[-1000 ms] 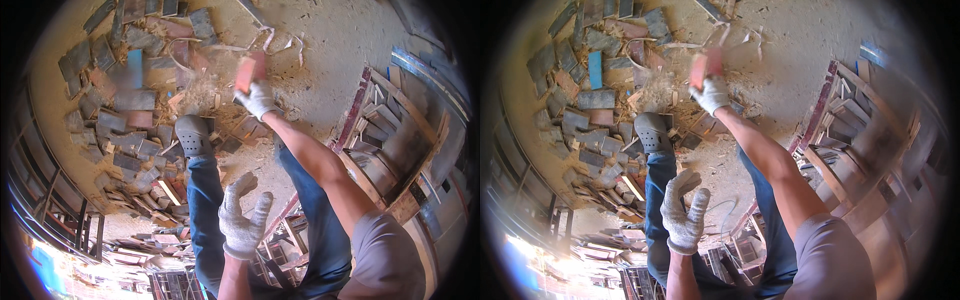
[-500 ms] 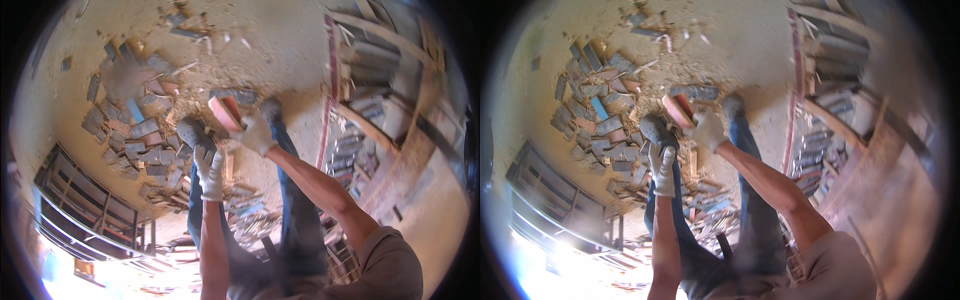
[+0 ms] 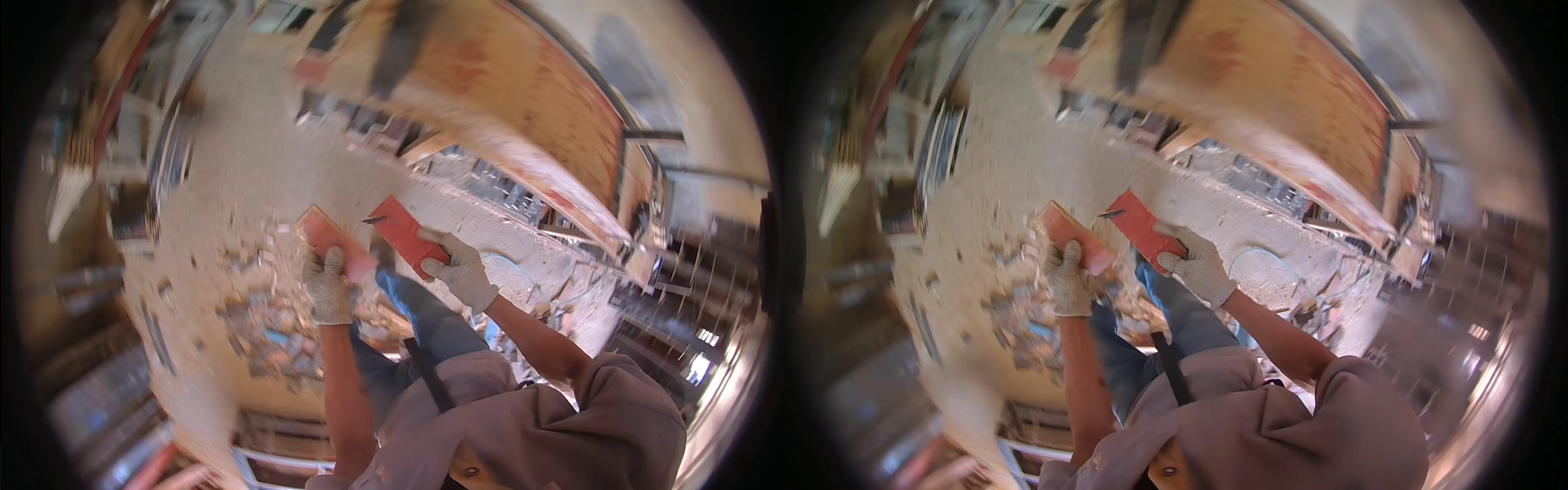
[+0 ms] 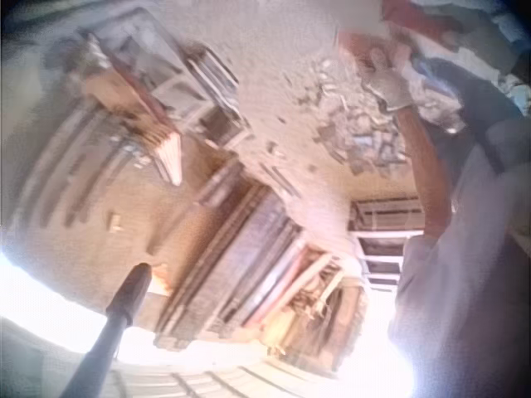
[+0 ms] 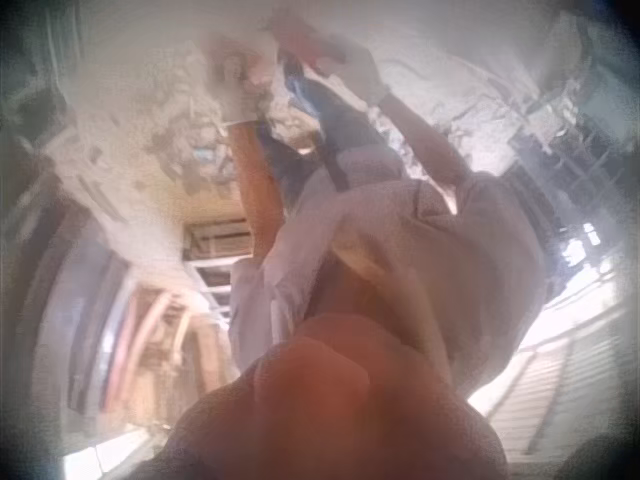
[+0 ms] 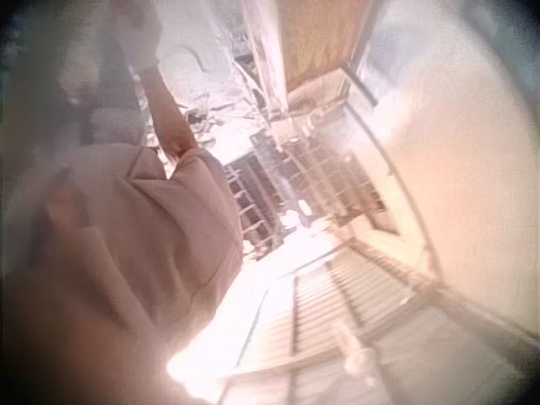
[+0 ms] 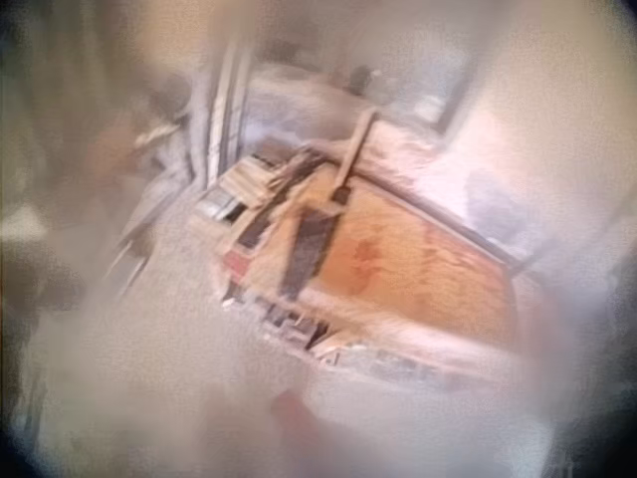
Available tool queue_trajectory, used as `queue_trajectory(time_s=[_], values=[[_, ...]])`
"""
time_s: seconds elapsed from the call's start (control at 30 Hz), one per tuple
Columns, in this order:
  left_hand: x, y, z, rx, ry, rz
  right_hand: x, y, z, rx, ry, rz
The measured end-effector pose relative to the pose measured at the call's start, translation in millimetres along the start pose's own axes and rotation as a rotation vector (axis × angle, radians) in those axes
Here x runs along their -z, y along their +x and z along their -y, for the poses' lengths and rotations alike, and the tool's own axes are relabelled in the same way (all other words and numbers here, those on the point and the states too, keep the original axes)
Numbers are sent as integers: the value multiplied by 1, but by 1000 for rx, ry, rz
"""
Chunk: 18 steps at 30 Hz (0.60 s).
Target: The person assembles a wooden frame by positioning planks and using a nail gun to fasten them together. They repeatedly pick up pieces, align them, and drive nails into the joints.
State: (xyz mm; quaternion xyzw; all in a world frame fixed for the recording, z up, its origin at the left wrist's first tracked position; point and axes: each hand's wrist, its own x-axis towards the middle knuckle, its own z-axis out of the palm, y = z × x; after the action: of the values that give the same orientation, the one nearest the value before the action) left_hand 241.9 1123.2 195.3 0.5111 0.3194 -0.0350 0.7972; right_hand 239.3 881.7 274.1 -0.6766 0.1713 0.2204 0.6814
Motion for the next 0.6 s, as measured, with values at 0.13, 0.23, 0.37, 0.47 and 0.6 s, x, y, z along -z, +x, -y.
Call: queue_trajectory(time_s=[0.13, 0.23, 0.37, 0.47, 0.6], values=[[-144, 68, -72, -795, 910, 152, 110, -24, 61, 365, -374, -346], [-208, 166, -126, -1059, 1163, 337, 179, -35, 83, 651, -597, -554], [-380, 59, -116, -1197, 950, 709, 272, -62, 75, 735, -715, -823], [-460, -65, -70, -1427, 1272, 1137, 333, -89, 63, 728, -793, -942], [-528, -129, 13, -945, 920, 1144, 354, -112, 62, 521, -730, -1307]])
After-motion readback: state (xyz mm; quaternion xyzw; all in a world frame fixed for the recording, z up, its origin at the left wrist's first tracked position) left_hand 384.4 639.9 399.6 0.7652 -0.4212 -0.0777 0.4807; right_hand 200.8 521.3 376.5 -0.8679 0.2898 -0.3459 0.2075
